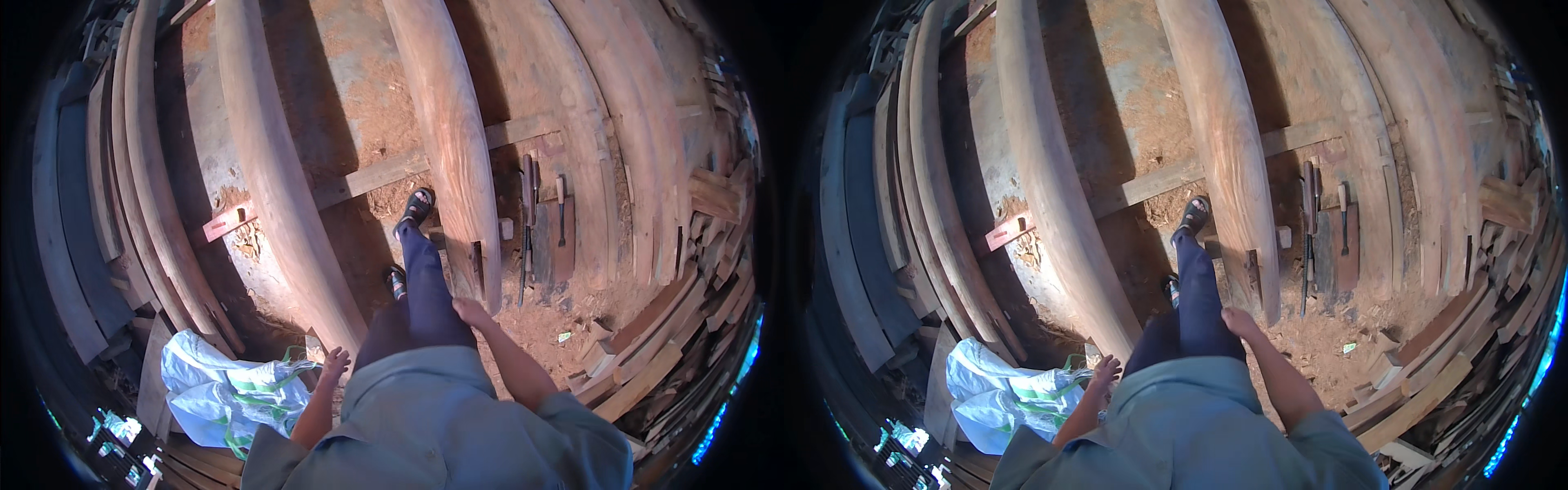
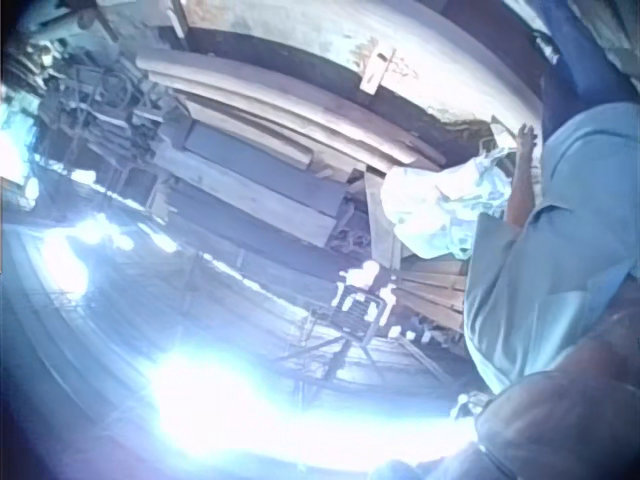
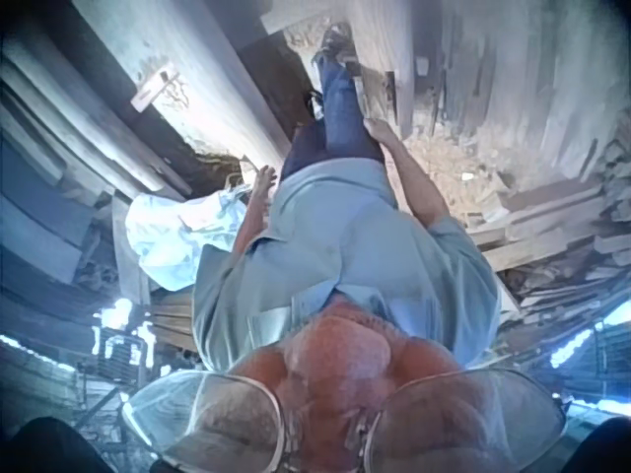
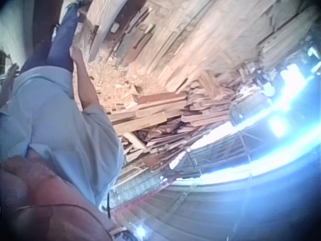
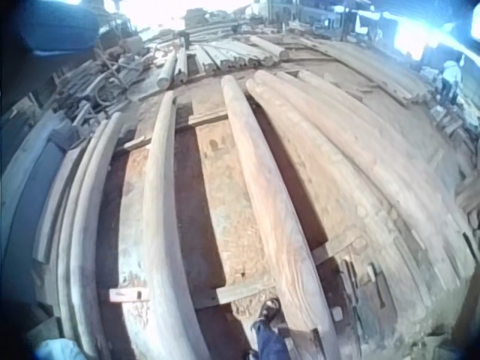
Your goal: The person kneels and fits small wooden blocks into notches on a large curved wooden piece, then uses a curved wooden tool to press and adjust the fit. The person repeatedly checks alignment and repositions the blocks.
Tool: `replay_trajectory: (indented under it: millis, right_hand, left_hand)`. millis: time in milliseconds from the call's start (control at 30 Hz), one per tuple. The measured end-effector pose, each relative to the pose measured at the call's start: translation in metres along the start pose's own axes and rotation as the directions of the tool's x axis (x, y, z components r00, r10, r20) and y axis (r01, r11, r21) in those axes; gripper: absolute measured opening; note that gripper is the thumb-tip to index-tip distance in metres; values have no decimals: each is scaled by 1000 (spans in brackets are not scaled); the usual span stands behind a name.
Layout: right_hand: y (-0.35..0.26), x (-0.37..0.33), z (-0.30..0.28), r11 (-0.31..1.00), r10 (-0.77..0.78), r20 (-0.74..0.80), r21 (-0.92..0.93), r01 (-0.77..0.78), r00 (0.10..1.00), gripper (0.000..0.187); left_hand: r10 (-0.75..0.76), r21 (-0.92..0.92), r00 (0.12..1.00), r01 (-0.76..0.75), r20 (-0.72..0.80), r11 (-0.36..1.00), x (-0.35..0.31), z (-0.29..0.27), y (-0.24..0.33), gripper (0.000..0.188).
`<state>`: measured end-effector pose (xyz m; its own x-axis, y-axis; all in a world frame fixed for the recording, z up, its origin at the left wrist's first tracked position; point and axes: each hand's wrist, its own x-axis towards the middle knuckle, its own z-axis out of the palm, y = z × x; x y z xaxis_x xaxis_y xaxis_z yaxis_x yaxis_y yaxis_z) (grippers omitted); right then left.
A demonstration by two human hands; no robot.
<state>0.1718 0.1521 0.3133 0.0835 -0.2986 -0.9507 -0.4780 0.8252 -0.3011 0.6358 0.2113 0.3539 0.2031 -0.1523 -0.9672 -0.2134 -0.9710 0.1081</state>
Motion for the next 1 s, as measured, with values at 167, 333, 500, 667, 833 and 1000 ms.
replay_trajectory:
  millis: [167,333,500,667,833,1000]
  right_hand:
    - [-38,82,-33,983,-159,-341,34,181,927,53]
    - [-94,74,-73,983,-164,-365,13,181,916,49]
    - [-143,85,-106,999,-43,-311,-4,44,950,47]
    - [-193,210,-116,952,12,-397,287,111,918,52]
    - [-225,386,-99,701,467,-396,710,-58,791,80]
    - [-194,550,-97,553,790,-449,816,-169,417,91]
  left_hand:
    - [111,57,994,-110,-8,992,41,-29,83,57]
    - [162,47,987,-161,-13,986,56,-12,179,55]
    - [186,117,979,-175,-89,978,34,-34,316,55]
    - [422,46,870,-425,-253,904,56,-22,479,52]
    - [790,858,572,-499,222,120,160,46,591,49]
    - [679,689,621,-687,391,231,248,101,657,50]
